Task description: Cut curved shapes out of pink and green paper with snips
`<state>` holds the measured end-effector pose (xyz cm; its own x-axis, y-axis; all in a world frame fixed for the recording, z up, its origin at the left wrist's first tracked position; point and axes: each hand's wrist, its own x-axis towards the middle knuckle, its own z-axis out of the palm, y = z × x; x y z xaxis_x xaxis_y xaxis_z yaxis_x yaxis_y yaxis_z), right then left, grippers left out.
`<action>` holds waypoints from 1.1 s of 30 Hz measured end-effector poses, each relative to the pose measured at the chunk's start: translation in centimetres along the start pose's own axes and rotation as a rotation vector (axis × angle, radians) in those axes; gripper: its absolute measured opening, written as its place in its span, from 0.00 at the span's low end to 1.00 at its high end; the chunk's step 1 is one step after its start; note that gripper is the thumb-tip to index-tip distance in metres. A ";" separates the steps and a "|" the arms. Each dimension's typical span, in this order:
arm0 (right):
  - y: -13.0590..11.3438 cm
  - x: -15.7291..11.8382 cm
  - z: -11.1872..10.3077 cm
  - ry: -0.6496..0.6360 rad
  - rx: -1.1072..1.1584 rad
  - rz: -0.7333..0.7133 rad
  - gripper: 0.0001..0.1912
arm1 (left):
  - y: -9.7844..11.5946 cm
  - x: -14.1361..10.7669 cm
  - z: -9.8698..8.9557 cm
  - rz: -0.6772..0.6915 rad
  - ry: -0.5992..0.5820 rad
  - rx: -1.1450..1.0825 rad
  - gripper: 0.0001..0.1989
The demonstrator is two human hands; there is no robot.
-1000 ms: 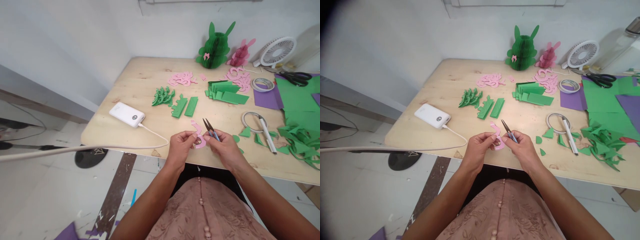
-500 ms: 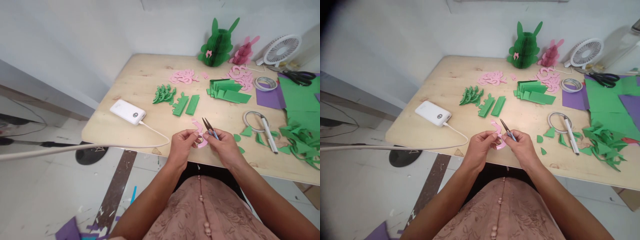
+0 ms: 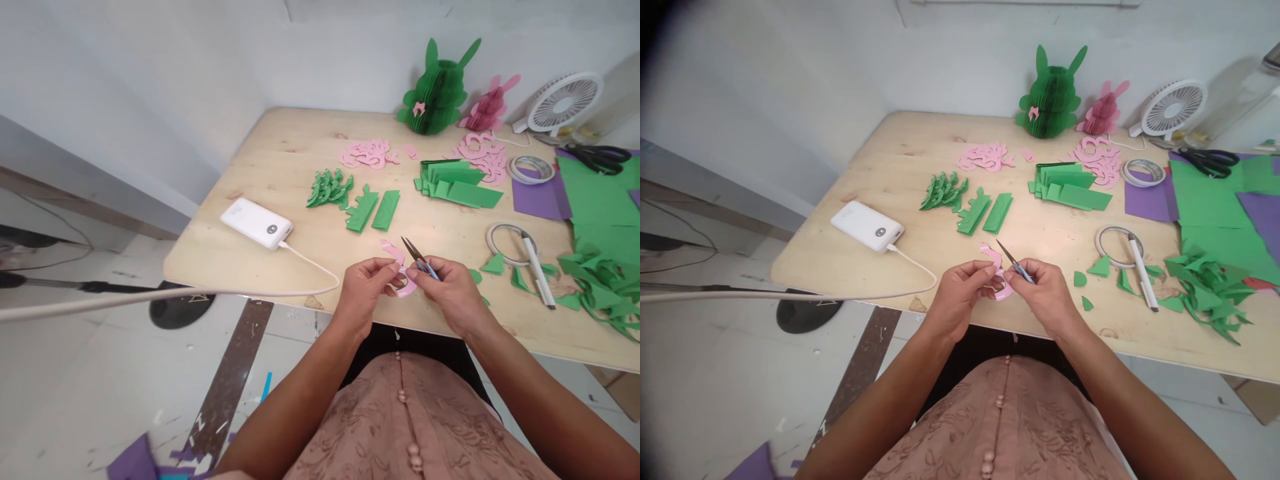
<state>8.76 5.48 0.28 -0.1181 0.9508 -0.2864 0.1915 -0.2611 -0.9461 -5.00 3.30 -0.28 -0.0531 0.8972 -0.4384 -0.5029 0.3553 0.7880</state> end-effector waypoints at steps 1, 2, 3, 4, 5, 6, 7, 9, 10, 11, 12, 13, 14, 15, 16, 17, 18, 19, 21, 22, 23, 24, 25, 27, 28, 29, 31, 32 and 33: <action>-0.1 0.0 0.0 -0.013 -0.010 -0.006 0.09 | 0.1 0.1 0.0 -0.003 -0.006 0.014 0.09; -0.2 0.0 -0.1 -0.026 -0.018 -0.011 0.09 | 0.1 0.1 -0.1 -0.002 -0.012 0.032 0.10; -0.3 0.0 -0.1 -0.041 -0.025 -0.014 0.10 | 0.1 0.1 -0.1 0.003 -0.014 0.052 0.10; -0.4 0.0 -0.2 -0.051 -0.031 -0.017 0.11 | 0.2 0.2 -0.1 0.013 -0.013 0.071 0.10; -0.5 0.0 -0.2 -0.058 -0.036 -0.018 0.11 | 0.2 0.2 0.0 0.025 -0.009 0.087 0.10; -0.5 0.0 -0.3 -0.059 -0.040 -0.018 0.12 | 0.1 0.2 0.0 0.039 -0.003 0.095 0.10; -0.5 0.0 -0.3 -0.055 -0.041 -0.018 0.12 | 0.1 0.3 0.0 0.052 0.000 0.097 0.10; -0.5 0.0 -0.3 -0.043 -0.038 -0.012 0.12 | -0.1 0.3 0.1 0.072 0.006 0.081 0.09; -0.4 0.0 -0.3 -0.038 -0.033 -0.007 0.11 | -0.1 0.3 0.1 0.077 0.008 0.064 0.09; -0.4 0.0 -0.3 -0.033 -0.026 -0.002 0.11 | -0.2 0.3 0.1 0.080 0.012 0.044 0.09; -0.3 0.0 -0.3 -0.027 -0.018 0.002 0.10 | -0.3 0.3 0.2 0.083 0.017 0.024 0.09; -0.2 -0.1 -0.2 -0.021 -0.009 0.004 0.10 | -0.4 0.3 0.2 0.085 0.023 0.005 0.09; -0.1 -0.1 -0.2 -0.013 0.000 0.003 0.10 | -0.5 0.3 0.2 0.087 0.031 -0.013 0.09; -0.1 -0.1 -0.1 -0.003 0.009 0.000 0.10 | -0.5 0.2 0.2 0.088 0.039 -0.029 0.08; 0.0 -0.1 -0.1 0.006 0.015 -0.002 0.10 | -0.6 0.2 0.3 0.088 0.047 -0.044 0.08; 0.0 -0.1 -0.1 0.014 0.017 -0.003 0.09 | -0.7 0.1 0.3 0.086 0.052 -0.061 0.08; -0.1 -0.1 -0.1 0.018 0.014 -0.003 0.09 | -0.7 0.1 0.4 0.084 0.055 -0.078 0.08; -0.1 -0.1 -0.1 0.019 0.007 -0.003 0.10 | -0.8 0.0 0.4 0.081 0.057 -0.094 0.07; -0.3 -0.1 -0.2 0.008 -0.020 -0.004 0.10 | -0.8 -0.1 0.4 0.073 0.058 -0.115 0.07; -0.4 -0.1 -0.3 -0.005 -0.033 -0.007 0.11 | -0.8 -0.2 0.4 0.066 0.056 -0.117 0.08; -0.5 0.0 -0.4 -0.020 -0.043 -0.013 0.12 | -0.8 -0.2 0.4 0.057 0.052 -0.115 0.08; -0.6 0.0 -0.5 -0.037 -0.051 -0.019 0.12 | -0.8 -0.3 0.3 0.045 0.044 -0.110 0.08; -0.7 0.1 -0.6 -0.052 -0.056 -0.026 0.12 | -0.7 -0.3 0.2 0.032 0.034 -0.104 0.09; -0.8 0.2 -0.9 -0.082 -0.070 -0.040 0.11 | -0.5 -0.3 0.0 0.009 0.011 -0.095 0.10; -0.9 0.2 -1.0 -0.096 -0.084 -0.045 0.11 | -0.3 -0.3 -0.2 0.002 -0.001 -0.094 0.10; -1.1 0.2 -1.2 -0.112 -0.103 -0.051 0.10 | -0.1 -0.3 -0.5 0.002 -0.012 -0.094 0.10; -1.4 0.2 -1.5 -0.148 -0.151 -0.061 0.09 | 0.4 -0.2 -1.0 0.019 -0.031 -0.086 0.13; -1.6 0.2 -1.7 -0.167 -0.178 -0.066 0.09 | 0.7 -0.1 -1.4 0.033 -0.038 -0.069 0.15; -1.8 0.2 -1.9 -0.185 -0.207 -0.071 0.09 | 1.1 0.0 -1.7 0.048 -0.042 -0.038 0.17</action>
<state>10.21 6.44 2.16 -0.3102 0.9140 -0.2614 0.3694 -0.1374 -0.9191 -7.00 3.21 -0.19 -0.0418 0.9234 -0.3817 -0.5332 0.3024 0.7901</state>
